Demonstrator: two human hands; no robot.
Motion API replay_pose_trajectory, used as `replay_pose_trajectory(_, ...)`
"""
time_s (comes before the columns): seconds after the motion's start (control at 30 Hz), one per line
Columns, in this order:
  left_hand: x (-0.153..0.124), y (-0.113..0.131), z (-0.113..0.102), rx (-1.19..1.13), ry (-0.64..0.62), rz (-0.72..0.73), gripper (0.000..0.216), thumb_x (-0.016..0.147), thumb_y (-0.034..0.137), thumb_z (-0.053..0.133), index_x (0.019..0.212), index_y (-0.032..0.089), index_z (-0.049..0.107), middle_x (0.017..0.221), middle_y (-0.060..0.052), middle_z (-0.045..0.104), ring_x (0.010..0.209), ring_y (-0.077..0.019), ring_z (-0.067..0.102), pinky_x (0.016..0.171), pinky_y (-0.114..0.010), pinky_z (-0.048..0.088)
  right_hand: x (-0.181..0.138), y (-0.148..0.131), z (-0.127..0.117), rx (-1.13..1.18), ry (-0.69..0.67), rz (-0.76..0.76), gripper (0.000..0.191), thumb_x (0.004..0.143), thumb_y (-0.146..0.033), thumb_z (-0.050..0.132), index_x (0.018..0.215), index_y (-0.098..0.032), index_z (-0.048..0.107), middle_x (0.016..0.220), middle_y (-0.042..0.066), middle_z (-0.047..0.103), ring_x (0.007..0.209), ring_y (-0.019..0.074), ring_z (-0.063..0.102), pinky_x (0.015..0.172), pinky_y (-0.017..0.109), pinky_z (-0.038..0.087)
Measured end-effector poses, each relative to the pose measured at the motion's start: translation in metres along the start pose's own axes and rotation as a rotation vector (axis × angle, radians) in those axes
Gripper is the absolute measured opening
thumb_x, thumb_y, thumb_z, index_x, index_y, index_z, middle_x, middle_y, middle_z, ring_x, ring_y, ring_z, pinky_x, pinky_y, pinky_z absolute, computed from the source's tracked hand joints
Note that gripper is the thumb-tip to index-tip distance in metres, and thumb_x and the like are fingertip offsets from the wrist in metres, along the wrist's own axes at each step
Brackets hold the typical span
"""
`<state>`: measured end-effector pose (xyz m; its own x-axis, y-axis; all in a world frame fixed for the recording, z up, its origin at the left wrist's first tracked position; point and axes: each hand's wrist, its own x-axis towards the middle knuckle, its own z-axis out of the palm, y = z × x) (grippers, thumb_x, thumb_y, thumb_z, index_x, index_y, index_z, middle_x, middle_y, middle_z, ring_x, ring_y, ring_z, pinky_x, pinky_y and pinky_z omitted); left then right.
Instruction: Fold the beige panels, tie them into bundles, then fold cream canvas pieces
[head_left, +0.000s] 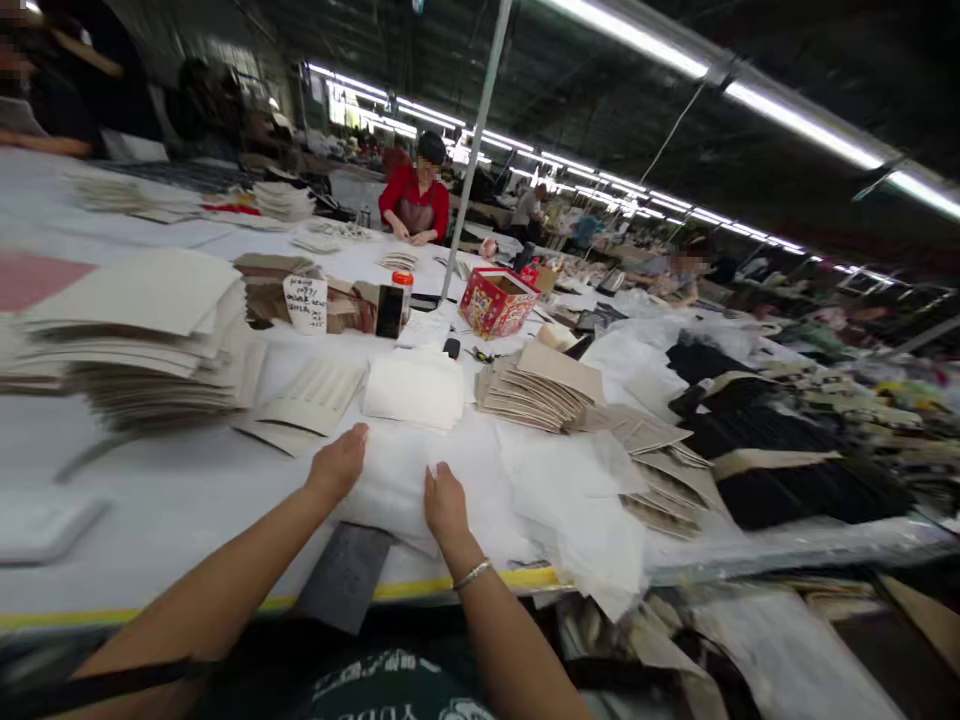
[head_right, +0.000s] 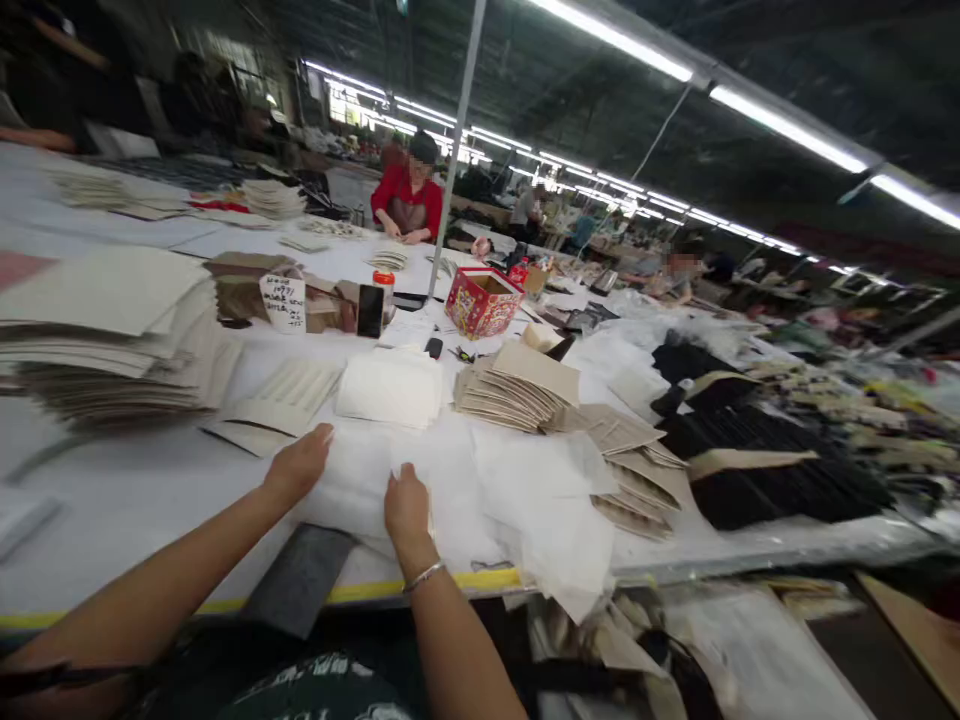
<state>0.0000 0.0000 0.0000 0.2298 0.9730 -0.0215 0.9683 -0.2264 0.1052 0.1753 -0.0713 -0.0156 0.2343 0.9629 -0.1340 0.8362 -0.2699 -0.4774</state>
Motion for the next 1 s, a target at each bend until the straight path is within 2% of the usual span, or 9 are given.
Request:
replay_pose_trajectory(0.1, 0.004, -0.004, 0.007, -0.006, -0.036, 0.011, 0.033, 0.094, 0.025, 0.02, 0.115, 0.014, 0.043, 0.104, -0.013, 0.063, 0.093, -0.0246, 0.062, 0.075, -0.034, 0.047, 0.002, -0.004, 0.002, -0.061, -0.041, 0.029, 0.024, 0.09, -0.022, 0.035, 0.107, -0.013, 0.05, 0.088, 0.013, 0.067, 0.087, 0.0247, 0.064, 0.07, 0.03, 0.044)
replay_pose_trajectory(0.23, 0.01, -0.009, 0.016, -0.007, -0.085, 0.033, 0.03, 0.092, 0.023, 0.023, 0.111, 0.013, 0.044, 0.093, -0.014, 0.066, 0.083, -0.026, 0.064, 0.069, -0.035, 0.047, 0.005, -0.007, 0.005, -0.137, -0.074, 0.071, 0.022, 0.089, -0.019, 0.038, 0.106, -0.013, 0.05, 0.089, 0.014, 0.067, 0.087, 0.0245, 0.065, 0.07, 0.03, 0.044)
replay_pose_trajectory(0.53, 0.015, -0.014, 0.036, -0.031, -0.18, 0.061, 0.037, 0.09, 0.017, 0.022, 0.122, 0.011, 0.038, 0.099, -0.017, 0.064, 0.087, -0.0287, 0.063, 0.07, -0.038, 0.046, 0.009, -0.006, 0.014, -0.266, -0.163, 0.055, 0.022, 0.088, -0.018, 0.037, 0.105, -0.015, 0.051, 0.089, 0.014, 0.068, 0.087, 0.025, 0.065, 0.07, 0.033, 0.046)
replay_pose_trajectory(0.73, 0.014, -0.012, 0.031, -0.089, -0.16, 0.039, 0.036, 0.092, 0.027, 0.023, 0.118, 0.015, 0.044, 0.1, -0.013, 0.065, 0.086, -0.0278, 0.063, 0.07, -0.039, 0.047, 0.012, -0.005, 0.014, -0.249, -0.161, 0.045, 0.024, 0.091, -0.025, 0.035, 0.104, -0.014, 0.053, 0.092, 0.015, 0.067, 0.089, 0.0254, 0.064, 0.072, 0.034, 0.045)
replay_pose_trajectory(0.8, 0.014, -0.017, 0.026, -0.111, -0.133, -0.003, 0.039, 0.091, 0.032, 0.025, 0.12, 0.014, 0.042, 0.101, -0.013, 0.065, 0.087, -0.0271, 0.063, 0.071, -0.038, 0.048, 0.01, 0.0, 0.006, -0.199, -0.173, 0.054, 0.026, 0.09, -0.03, 0.038, 0.102, -0.013, 0.053, 0.095, 0.016, 0.067, 0.091, 0.025, 0.063, 0.074, 0.033, 0.045)
replay_pose_trajectory(0.87, 0.009, -0.028, 0.024, -0.159, -0.049, -0.061, 0.045, 0.091, 0.036, 0.027, 0.126, 0.01, 0.036, 0.107, -0.015, 0.062, 0.094, -0.0252, 0.062, 0.077, -0.036, 0.048, 0.002, 0.007, -0.008, -0.149, -0.159, 0.049, 0.03, 0.088, -0.035, 0.043, 0.103, -0.012, 0.053, 0.096, 0.015, 0.066, 0.093, 0.0245, 0.063, 0.075, 0.031, 0.045)
replay_pose_trajectory(0.93, -0.001, -0.042, 0.025, -0.252, 0.129, -0.081, 0.05, 0.089, 0.039, 0.031, 0.128, 0.007, 0.033, 0.11, -0.015, 0.06, 0.099, -0.023, 0.059, 0.084, -0.034, 0.047, -0.011, 0.015, -0.025, -0.153, -0.069, 0.028, 0.034, 0.087, -0.037, 0.045, 0.109, -0.012, 0.05, 0.099, 0.014, 0.065, 0.093, 0.0237, 0.062, 0.075, 0.031, 0.045)
replay_pose_trajectory(1.0, -0.019, -0.051, 0.03, -0.336, 0.345, -0.004, 0.049, 0.087, 0.043, 0.035, 0.121, 0.008, 0.042, 0.106, -0.015, 0.061, 0.1, -0.0236, 0.058, 0.089, -0.036, 0.045, -0.024, 0.021, -0.038, -0.236, 0.022, 0.031, 0.035, 0.087, -0.037, 0.044, 0.112, -0.013, 0.049, 0.105, 0.015, 0.062, 0.094, 0.0241, 0.062, 0.075, 0.031, 0.045)
